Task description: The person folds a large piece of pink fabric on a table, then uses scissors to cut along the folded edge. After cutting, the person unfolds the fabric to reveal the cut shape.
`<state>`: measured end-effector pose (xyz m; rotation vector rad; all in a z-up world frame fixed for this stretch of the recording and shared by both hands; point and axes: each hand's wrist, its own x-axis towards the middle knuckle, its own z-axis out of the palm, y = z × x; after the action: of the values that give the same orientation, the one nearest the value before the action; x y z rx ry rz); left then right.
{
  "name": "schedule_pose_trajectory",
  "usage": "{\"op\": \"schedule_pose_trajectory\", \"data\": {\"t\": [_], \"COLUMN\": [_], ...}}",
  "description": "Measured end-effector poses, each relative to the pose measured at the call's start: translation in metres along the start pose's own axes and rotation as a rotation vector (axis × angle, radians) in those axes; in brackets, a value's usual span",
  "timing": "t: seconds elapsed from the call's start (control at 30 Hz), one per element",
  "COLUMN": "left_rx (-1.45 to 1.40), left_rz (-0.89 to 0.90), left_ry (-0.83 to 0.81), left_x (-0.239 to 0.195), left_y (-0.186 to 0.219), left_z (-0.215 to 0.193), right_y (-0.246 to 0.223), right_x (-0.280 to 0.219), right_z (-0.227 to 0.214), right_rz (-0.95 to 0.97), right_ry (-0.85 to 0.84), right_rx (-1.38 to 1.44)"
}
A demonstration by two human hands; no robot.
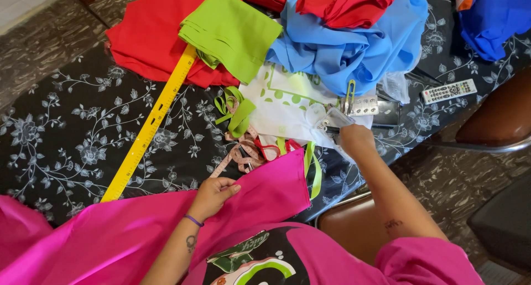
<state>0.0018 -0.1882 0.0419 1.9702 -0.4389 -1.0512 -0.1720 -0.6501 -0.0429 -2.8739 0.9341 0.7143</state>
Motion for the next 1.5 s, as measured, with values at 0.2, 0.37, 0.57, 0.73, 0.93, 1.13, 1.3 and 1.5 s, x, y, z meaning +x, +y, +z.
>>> {"op": "schedule_pose_trajectory", "data": {"t": [0.2,0.37,0.57,0.73,0.93,1.13,1.3,1.5], "left_rx": [-0.006,-0.036,-0.067,-0.116,-0.052,-0.069,0.016,0.132], "left_rz": [0.007,-0.008,-0.014,-0.042,-0.019,-0.021,0.02,0.111], "left_ry": [0.0,-0.007,-0.021,-0.03,-0.017,-0.006,0.034,0.089], "left_x": [-0.002,-0.002,0.003,0.007,0.003,-0.001,0.004,0.006], "left_y": [0.002,0.002,-0.015,-0.02,-0.009,-0.007,-0.012,-0.008], "left_z": [0.001,-0.003,-0.005,-0.002,-0.002,-0.003,0.001,-0.001], "right_y": [-0.012,-0.011,0.004,0.015,-0.005,-0.026,-0.036,-0.015], "right_x": [-0.01,-0.016,-0.022,-0.013,-0.024,-0.048,-0.052,-0.008], "right_z": [-0.026,-0.027,-0.031,-0.005,-0.008,-0.058,-0.08,-0.024], "right_rz": [-0.029,0.013,0.13,0.129,0.157,0.194,0.214,0.177], "right_ry": [-0.039,-0.046,-0.009,-0.013,0.005,-0.008,-0.061,-0.061], "right_rx": [0.05,0.151,0.298,0.075,0.089,0.238,0.276,0.188]}}
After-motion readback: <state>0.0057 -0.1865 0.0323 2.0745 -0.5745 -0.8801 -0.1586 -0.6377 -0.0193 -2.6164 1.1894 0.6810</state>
